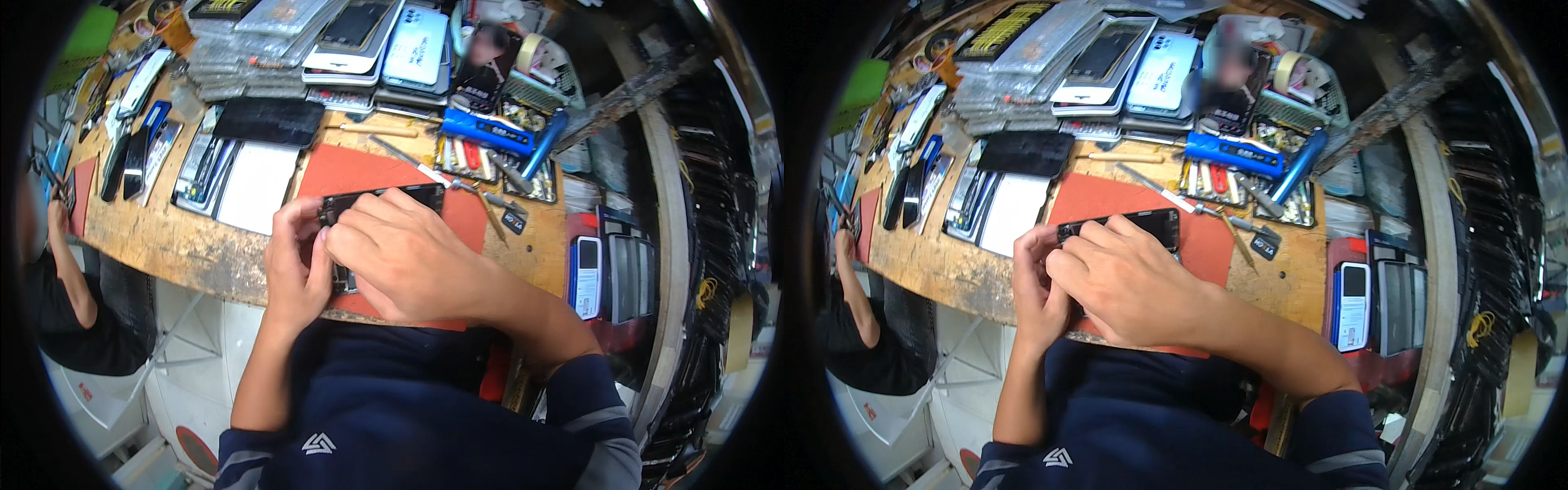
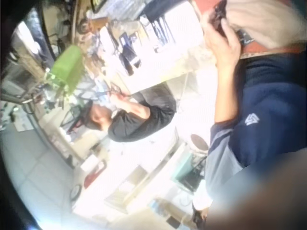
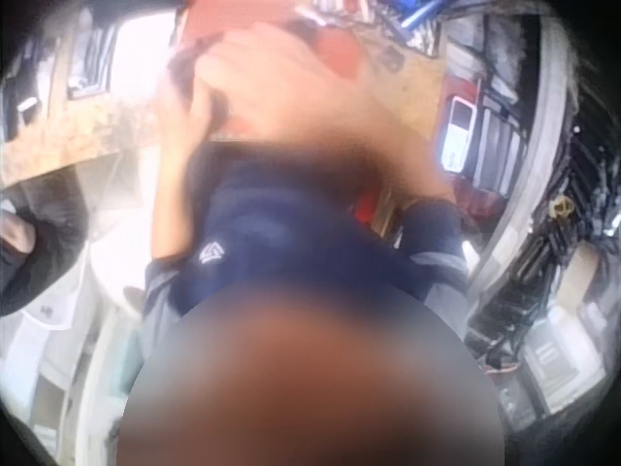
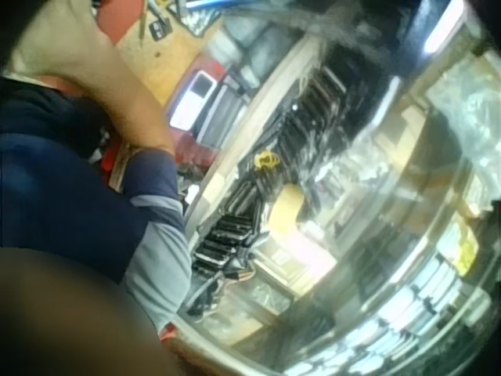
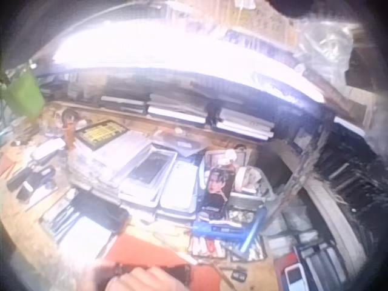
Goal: The person disassembles a smartphone on a cluttered workbench, removes the back cover and internal components, and handles small parts and tools. The person then reassembles the phone and places it on the table.
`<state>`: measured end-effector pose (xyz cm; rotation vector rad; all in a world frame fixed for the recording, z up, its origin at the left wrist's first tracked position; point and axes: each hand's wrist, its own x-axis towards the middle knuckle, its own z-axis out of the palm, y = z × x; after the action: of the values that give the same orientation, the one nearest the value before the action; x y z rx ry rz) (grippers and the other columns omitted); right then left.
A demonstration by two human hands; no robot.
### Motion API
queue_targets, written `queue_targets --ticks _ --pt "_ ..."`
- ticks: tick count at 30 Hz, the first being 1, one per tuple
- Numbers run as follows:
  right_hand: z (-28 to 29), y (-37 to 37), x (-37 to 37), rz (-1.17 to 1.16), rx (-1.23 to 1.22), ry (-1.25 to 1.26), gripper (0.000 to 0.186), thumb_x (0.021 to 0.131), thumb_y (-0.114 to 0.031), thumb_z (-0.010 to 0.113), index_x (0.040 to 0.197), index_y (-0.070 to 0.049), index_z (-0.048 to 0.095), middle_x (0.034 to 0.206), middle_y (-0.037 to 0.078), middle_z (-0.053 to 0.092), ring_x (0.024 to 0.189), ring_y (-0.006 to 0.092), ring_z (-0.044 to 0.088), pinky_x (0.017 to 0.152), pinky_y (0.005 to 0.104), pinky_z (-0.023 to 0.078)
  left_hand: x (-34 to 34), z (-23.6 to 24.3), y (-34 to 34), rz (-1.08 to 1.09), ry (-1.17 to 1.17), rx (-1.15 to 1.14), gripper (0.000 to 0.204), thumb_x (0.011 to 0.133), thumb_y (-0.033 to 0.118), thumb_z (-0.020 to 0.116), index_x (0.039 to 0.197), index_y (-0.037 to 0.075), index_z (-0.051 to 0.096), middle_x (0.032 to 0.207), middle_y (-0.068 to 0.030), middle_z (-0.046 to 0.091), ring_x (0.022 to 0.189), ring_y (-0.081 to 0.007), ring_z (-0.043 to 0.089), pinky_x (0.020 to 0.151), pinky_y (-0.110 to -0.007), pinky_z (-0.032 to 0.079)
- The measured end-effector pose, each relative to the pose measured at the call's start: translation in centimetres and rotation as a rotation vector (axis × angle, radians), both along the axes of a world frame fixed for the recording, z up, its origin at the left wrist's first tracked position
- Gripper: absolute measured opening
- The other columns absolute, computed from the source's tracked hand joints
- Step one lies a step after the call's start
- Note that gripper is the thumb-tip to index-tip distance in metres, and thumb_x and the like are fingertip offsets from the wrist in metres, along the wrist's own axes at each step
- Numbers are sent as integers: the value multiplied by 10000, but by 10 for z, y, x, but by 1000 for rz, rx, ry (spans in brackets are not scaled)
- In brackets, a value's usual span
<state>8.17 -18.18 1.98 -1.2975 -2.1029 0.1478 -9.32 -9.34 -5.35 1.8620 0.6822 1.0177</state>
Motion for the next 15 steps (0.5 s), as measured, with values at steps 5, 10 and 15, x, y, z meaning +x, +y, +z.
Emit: queue_targets --ticks 5,10,15 --pt "-4 2 3 -7 26 10 351 719 -73 741 1015 -27 557 908 112 586 847 303 595 764 405 423 -13 16 2 -99 241 237 179 935 7 680 1113 8 653 1154 -197 647 1017 -305 681 908 -395 544" --pt "-11 -8 4 -82 46 106 368 703 -61 734 1001 -11 522 897 140 590 809 345 630 739 439 450 -17 29 -4 -252 287 190 241 834 -37 803 1061 -17 725 1331 -200 564 1142 -358 665 948 -428 530" --pt "-18 -15 8 -82 -41 315 339 759 2 710 1012 20 485 906 185 599 803 430 654 700 500 523 -15 26 -6 -234 329 151 218 844 -48 803 1051 -13 747 1341 -195 558 1088 -296 674 854 -367 543"
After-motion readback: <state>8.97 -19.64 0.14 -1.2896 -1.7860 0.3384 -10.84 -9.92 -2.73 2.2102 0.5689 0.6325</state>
